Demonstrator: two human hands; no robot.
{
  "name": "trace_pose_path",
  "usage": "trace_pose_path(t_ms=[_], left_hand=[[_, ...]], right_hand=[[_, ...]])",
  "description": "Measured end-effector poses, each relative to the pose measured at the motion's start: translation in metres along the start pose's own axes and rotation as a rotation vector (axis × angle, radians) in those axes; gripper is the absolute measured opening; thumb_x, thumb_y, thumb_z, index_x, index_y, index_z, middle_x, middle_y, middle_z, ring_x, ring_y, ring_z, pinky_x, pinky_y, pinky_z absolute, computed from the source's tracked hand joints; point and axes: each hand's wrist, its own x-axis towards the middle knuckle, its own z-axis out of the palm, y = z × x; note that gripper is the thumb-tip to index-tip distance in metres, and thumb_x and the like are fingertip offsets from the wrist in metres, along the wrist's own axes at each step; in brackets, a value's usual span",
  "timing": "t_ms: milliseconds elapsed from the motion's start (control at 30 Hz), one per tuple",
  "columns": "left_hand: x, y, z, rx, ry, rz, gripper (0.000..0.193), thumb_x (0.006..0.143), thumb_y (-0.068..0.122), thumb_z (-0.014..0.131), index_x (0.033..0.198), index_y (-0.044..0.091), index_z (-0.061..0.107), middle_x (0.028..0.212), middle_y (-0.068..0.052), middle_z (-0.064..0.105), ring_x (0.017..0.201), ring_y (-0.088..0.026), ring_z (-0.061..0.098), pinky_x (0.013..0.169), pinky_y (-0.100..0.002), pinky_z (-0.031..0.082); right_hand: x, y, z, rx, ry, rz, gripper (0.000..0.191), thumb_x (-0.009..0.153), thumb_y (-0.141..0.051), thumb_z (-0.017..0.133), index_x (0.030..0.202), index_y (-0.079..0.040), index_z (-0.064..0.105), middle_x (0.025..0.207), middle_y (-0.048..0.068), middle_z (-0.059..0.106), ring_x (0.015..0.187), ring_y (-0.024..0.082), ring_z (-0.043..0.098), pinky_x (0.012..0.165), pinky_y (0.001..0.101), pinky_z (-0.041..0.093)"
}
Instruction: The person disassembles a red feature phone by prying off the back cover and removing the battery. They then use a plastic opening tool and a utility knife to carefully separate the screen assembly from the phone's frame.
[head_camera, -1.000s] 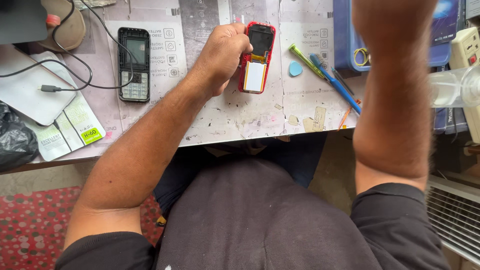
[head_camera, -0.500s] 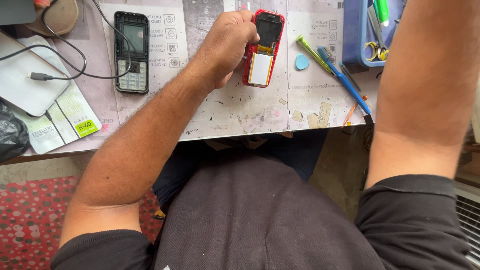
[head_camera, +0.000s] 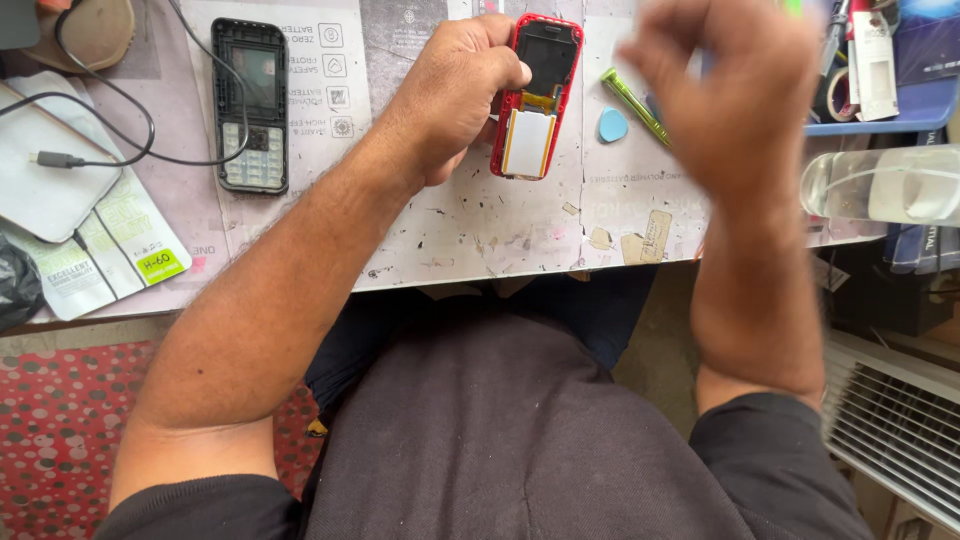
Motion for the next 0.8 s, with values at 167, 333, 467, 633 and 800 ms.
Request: trace_pose_path(t_ms=[167,333,467,633,800], left_hand=[[0.001,0.003,0.001,-0.064,-0.069,0.066,0.032,0.093,0.007,0.053,0.12,0.0,0.067,0.102,-0.013,0.074,0.087,-0.016,0.073,0.072,-0.039,0.069],[0.002,0.003,0.004,-0.038,-0.063,0.045,0.029,0.096,0.006,0.053,0.121,0.0,0.066,0.1,-0.012,0.075,0.084,-0.016,0.075,0.071,-0.037,0.07],[0.005,0.001,0.005,-0.016,-0.042,-0.012,0.026,0.098,0.007,0.053,0.121,-0.001,0.063,0.1,-0.013,0.075,0.083,-0.016,0.077,0.072,-0.036,0.07],[0.008,0.0,0.005,0.01,-0.037,-0.048,0.026,0.099,0.008,0.052,0.121,-0.001,0.062,0.097,-0.012,0.075,0.082,-0.015,0.076,0.071,-0.035,0.069],[0.011,-0.004,0.003,-0.002,-0.075,-0.008,0.024,0.101,0.006,0.053,0.122,-0.002,0.064,0.097,-0.011,0.074,0.082,-0.012,0.072,0.075,-0.029,0.063]], right_hand=[[-0.069,-0.002,0.024,0.225,0.026,0.213,0.015,0.103,0.001,0.086,0.103,0.002,0.071,0.09,0.009,0.074,0.078,0.013,0.07,0.068,0.0235,0.055],[-0.1,-0.008,0.034,0.23,0.023,0.348,0.018,0.096,-0.004,0.087,0.103,0.001,0.071,0.089,0.009,0.071,0.074,0.012,0.066,0.067,0.0253,0.054],[-0.099,-0.028,0.045,0.329,0.022,0.429,0.022,0.093,-0.008,0.087,0.103,0.001,0.07,0.084,0.007,0.07,0.073,0.011,0.065,0.067,0.0261,0.054],[-0.099,-0.034,0.061,0.321,0.041,0.401,0.017,0.094,-0.007,0.085,0.102,-0.001,0.071,0.081,0.006,0.07,0.068,0.012,0.064,0.062,0.0266,0.052],[-0.099,-0.031,0.065,0.269,0.09,0.273,0.019,0.094,-0.003,0.085,0.101,-0.003,0.068,0.081,0.008,0.068,0.065,0.015,0.061,0.059,0.0291,0.049]])
